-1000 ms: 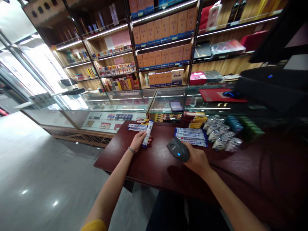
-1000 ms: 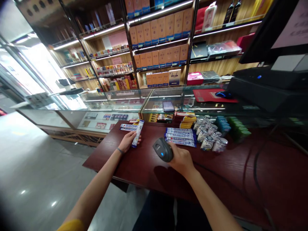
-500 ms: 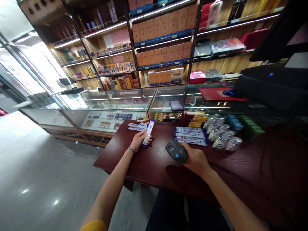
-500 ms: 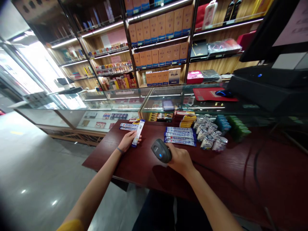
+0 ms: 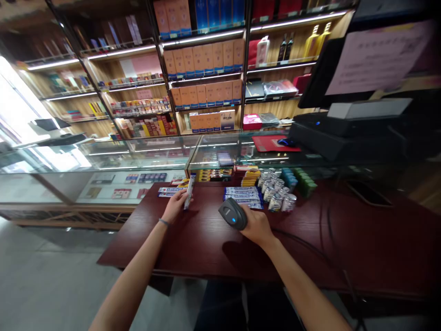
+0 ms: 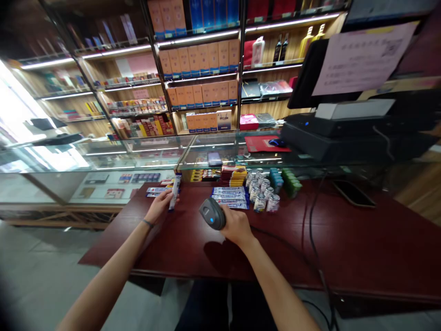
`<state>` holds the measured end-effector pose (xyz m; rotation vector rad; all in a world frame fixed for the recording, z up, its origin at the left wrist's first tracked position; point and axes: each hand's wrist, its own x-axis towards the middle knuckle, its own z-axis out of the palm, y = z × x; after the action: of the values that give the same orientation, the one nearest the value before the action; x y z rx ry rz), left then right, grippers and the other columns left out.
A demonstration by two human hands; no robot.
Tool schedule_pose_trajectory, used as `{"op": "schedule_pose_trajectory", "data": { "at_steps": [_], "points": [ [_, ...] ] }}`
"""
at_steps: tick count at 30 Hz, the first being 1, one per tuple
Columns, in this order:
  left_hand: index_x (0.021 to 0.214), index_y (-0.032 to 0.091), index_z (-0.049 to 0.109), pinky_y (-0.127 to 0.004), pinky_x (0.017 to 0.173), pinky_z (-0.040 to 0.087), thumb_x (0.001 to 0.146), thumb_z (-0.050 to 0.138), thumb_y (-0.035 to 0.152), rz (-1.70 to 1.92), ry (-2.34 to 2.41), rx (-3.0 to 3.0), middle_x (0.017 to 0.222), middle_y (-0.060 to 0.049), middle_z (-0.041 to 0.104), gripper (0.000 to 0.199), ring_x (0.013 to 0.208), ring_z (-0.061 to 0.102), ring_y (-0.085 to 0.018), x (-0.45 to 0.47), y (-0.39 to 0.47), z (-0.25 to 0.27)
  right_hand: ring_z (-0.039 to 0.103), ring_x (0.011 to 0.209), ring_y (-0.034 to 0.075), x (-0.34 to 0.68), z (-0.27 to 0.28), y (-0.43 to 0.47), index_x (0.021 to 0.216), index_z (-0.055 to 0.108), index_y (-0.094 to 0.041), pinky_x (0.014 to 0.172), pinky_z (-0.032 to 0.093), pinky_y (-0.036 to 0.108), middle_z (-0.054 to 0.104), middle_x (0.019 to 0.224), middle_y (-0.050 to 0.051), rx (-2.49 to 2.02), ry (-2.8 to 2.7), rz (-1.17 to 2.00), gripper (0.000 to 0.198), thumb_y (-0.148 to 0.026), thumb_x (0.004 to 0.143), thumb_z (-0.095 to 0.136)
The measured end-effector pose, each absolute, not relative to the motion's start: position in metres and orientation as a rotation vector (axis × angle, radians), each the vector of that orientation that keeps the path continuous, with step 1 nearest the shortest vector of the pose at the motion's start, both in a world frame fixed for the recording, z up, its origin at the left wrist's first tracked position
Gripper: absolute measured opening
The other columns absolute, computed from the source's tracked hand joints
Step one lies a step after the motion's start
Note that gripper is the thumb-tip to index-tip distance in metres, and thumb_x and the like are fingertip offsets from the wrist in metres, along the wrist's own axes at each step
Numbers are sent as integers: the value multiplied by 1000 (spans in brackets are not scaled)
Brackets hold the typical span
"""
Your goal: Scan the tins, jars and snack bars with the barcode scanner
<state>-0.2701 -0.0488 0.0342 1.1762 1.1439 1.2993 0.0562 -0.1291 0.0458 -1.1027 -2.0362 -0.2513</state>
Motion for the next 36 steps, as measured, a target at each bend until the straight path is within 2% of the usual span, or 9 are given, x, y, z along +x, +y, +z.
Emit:
{"op": "schedule_pose_trajectory", "data": {
  "at_steps": [5, 9, 12, 17, 23, 28, 36],
  "points": [
    [110, 16, 68, -34, 87, 51, 78, 70, 48, 1337, 1256, 1570, 99, -7, 73, 45, 94, 67, -21, -239, -42, 42, 67, 59, 19, 78, 53, -129, 104, 58, -18, 54, 39, 26, 69, 65, 1, -1236, -1986, -279, 31, -25, 73, 58],
    [113, 20, 67, -37, 94, 48, 87, 61, 39, 1279, 1347, 1893, 111, -7, 70, 32, 103, 64, -22, -200, -41, 48, 67, 59, 21, 103, 53, -130, 106, 58, -18, 54, 39, 27, 70, 67, 1, -1389, -1924, -318, 32, -28, 75, 60],
    [113, 22, 67, -37, 98, 46, 90, 58, 31, 1224, 1342, 2210, 112, -7, 69, 26, 107, 62, -22, -165, -43, 50, 67, 59, 22, 123, 52, -135, 109, 58, -18, 53, 40, 27, 71, 69, 3, -1468, -1855, -359, 34, -29, 76, 59],
    [113, 23, 67, -35, 89, 48, 91, 58, 25, 993, 1345, 2587, 104, -7, 67, 24, 100, 61, -22, -109, -54, 40, 69, 58, 24, 155, 46, -143, 108, 59, -18, 52, 41, 28, 70, 65, 3, -1556, -1784, -390, 34, -36, 79, 60],
    [115, 26, 64, -35, 83, 45, 94, 54, 25, 744, 1402, 2815, 104, -7, 65, 24, 97, 58, -23, -76, -63, 24, 67, 56, 24, 177, 40, -151, 106, 60, -18, 51, 40, 27, 69, 63, 3, -1611, -1747, -451, 33, -37, 79, 59],
    [115, 26, 63, -37, 86, 44, 95, 52, 26, 724, 1415, 2868, 105, -7, 63, 23, 101, 56, -23, -74, -65, 19, 67, 55, 23, 180, 38, -152, 104, 60, -17, 51, 40, 27, 69, 64, 5, -1593, -1745, -462, 31, -34, 78, 57],
    [118, 25, 61, -40, 90, 44, 90, 60, 26, 774, 1383, 2832, 112, -7, 61, 28, 107, 53, -24, -75, -66, 16, 67, 56, 23, 179, 35, -151, 104, 61, -16, 52, 41, 27, 69, 63, 5, -1568, -1757, -476, 32, -34, 79, 55]
  ]
}}
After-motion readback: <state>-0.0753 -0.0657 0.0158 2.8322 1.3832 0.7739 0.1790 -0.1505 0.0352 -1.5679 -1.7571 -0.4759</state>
